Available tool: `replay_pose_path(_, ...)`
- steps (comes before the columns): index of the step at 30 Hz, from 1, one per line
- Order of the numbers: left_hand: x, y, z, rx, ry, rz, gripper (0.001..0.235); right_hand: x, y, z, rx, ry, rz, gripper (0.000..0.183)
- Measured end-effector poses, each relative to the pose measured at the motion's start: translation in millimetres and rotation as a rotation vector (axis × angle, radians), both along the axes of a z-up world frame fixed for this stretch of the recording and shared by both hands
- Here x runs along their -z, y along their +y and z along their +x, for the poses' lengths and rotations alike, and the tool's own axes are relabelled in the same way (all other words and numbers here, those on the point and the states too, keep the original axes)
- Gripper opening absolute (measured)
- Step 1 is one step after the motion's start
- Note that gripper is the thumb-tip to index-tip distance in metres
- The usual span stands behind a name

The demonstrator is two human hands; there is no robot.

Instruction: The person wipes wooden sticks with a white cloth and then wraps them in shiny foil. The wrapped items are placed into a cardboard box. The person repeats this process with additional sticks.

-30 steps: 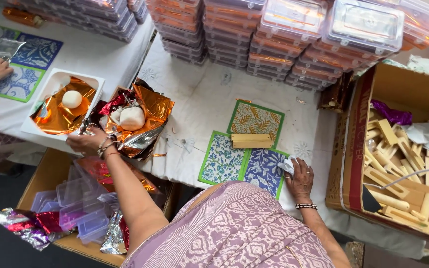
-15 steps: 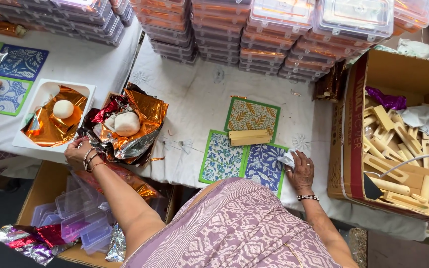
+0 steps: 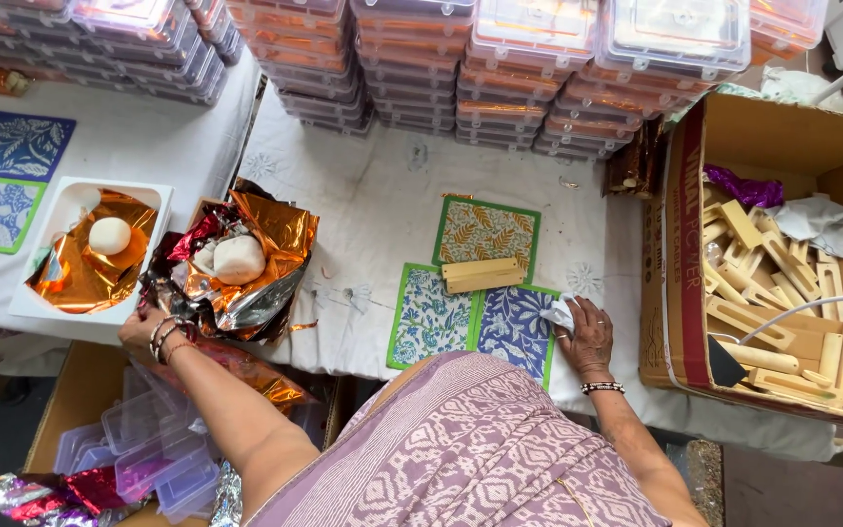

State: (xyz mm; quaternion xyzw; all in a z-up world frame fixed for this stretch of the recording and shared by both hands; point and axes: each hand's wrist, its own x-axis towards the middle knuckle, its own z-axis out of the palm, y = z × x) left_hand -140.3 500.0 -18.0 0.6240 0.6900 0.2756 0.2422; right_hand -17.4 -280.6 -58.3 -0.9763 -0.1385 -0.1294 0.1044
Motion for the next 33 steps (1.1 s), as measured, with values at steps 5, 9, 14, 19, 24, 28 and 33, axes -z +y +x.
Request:
replay_pose_path(5, 21.1, 13.1, 2.4, 0.025, 0.0, 0.138, 0.022, -5.4, 2.7, 0.1, 0.028, 0.027, -0.014, 0.062)
replay_pose_path(9, -4.8, -0.2, 10.4, -0.048, -0.026, 0.186, 0.02, -5.3, 4.3, -0.3, 0.044, 0.049, -0.029, 0.061)
replay_pose_path(14, -9.6, -1.3, 17.7, 0.014, -0.081, 0.342, 0.03, -7.4, 3.7, -0.7, 0.033, 0.059, -0.015, 0.062)
replay_pose_path(19, -1.4, 6.3, 20.8, 0.025, -0.191, 0.38, 0.021, -9.3, 3.9, -1.2, 0.025, 0.06, 0.007, 0.061)
replay_pose_path(24, 56.4, 52.6, 12.7, 0.016, -0.175, 0.351, 0.018, -9.8, 4.3, -1.3, 0.02, 0.04, 0.026, 0.059)
replay_pose_path(28, 50.2, 46.6, 5.2, -0.147, -0.105, 0.439, 0.045, -8.6, 3.8, -1.1, 0.011, 0.029, 0.019, 0.06)
replay_pose_path(33, 31.5, 30.4, 2.1, 0.015, -0.02, -0.057, 0.01, -15.4, 6.9, -1.8, 0.02, 0.042, 0.023, 0.059)
